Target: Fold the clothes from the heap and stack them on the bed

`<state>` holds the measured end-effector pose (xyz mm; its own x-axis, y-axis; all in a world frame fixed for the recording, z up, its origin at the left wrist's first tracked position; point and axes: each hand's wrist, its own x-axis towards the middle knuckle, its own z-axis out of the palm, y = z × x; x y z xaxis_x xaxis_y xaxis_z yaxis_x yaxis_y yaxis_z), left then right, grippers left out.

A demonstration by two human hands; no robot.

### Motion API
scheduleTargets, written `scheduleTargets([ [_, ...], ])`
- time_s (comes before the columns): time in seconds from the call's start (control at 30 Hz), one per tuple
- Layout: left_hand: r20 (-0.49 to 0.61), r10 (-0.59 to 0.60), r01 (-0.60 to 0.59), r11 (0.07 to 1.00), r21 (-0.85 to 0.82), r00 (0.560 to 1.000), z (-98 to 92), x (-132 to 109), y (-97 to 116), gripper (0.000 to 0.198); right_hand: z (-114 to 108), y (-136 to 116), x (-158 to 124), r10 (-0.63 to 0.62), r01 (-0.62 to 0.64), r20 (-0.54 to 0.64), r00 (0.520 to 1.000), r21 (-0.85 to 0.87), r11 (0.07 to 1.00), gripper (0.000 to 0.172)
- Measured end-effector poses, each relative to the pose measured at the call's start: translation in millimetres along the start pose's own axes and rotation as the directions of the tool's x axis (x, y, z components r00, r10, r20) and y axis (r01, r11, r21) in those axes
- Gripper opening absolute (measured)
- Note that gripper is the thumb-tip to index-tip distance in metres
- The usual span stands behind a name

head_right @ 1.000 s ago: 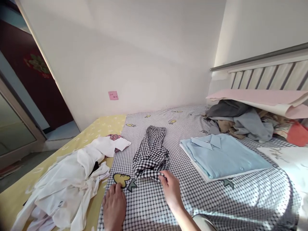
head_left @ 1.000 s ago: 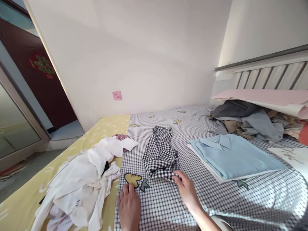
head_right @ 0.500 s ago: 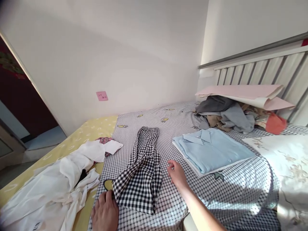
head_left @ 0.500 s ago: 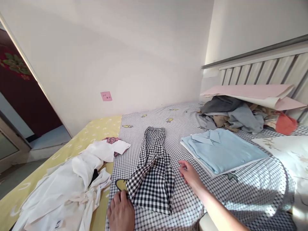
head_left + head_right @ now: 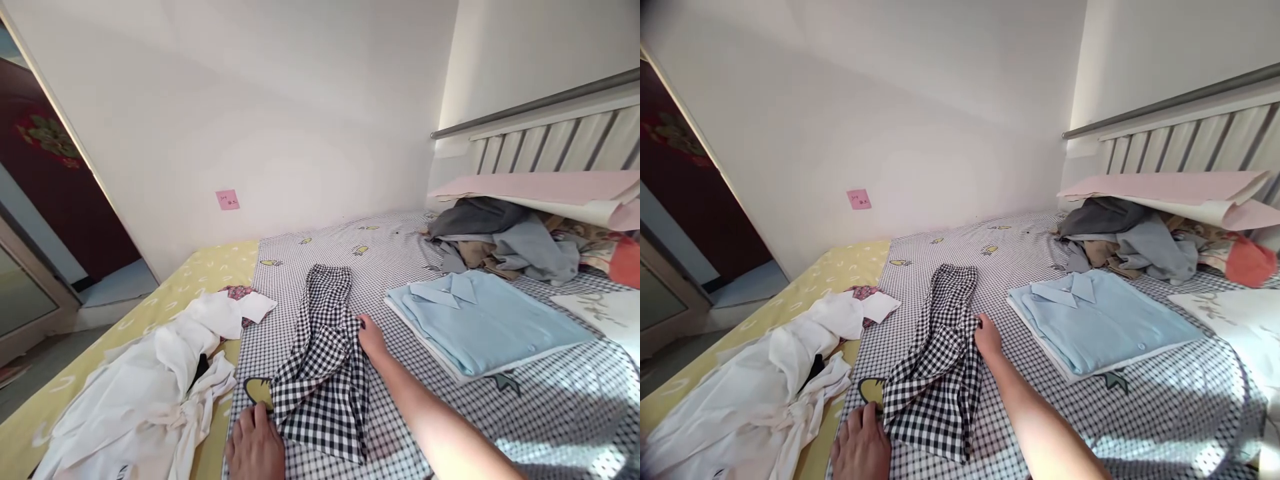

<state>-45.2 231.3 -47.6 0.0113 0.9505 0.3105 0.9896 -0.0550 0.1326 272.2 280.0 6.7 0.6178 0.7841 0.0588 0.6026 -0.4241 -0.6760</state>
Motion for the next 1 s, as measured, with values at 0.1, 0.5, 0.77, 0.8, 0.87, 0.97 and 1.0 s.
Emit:
scheduleTargets([
  [0.1,-0.026,0.001,0.0,1.0,0.007,1.0,-1.6,-1.8,2.2,0.04,-18.5,9.9,-3.5,0.012,-0.016,-0.068,0.998,-0.048,0.999,0.038],
  [0.5,-0.062,0.031,-0.029,0.999,0.028,0.998,-20.5,-6.2,13.0,0.038,-43.8,55.2,-13.5,-0.07,0.065,-0.054,0.996,-0.094,0.993,0.037],
  [0.77,-0.066,0.042,-0.039,0.998,0.046,0.997,-17.3,-7.1,10.2,0.037,-6.9,34.5,-2.3,-0.085,0.082,-0.015,0.996,-0.152,0.985,0.057],
  [0.8,-0.075,0.045,-0.042,0.998,0.044,0.996,-14.7,-6.9,9.0,0.038,-3.6,31.6,-2.5,-0.081,0.074,-0.04,0.996,-0.167,0.983,0.055],
  [0.87,-0.084,0.048,-0.045,0.998,0.038,0.995,-9.6,-6.4,7.0,0.038,-0.1,26.6,-3.6,-0.089,0.072,-0.085,0.992,-0.184,0.98,0.049],
  [0.97,-0.085,0.045,-0.043,0.999,0.029,0.995,-4.3,-5.9,4.9,0.037,-2.6,23.4,-5.9,-0.062,0.037,-0.141,0.988,-0.173,0.984,0.034],
  [1.0,-0.084,0.044,-0.042,0.999,0.025,0.995,-3.4,-5.8,4.6,0.036,-4.8,23.9,-6.8,-0.03,0.004,-0.159,0.987,-0.163,0.987,0.034],
])
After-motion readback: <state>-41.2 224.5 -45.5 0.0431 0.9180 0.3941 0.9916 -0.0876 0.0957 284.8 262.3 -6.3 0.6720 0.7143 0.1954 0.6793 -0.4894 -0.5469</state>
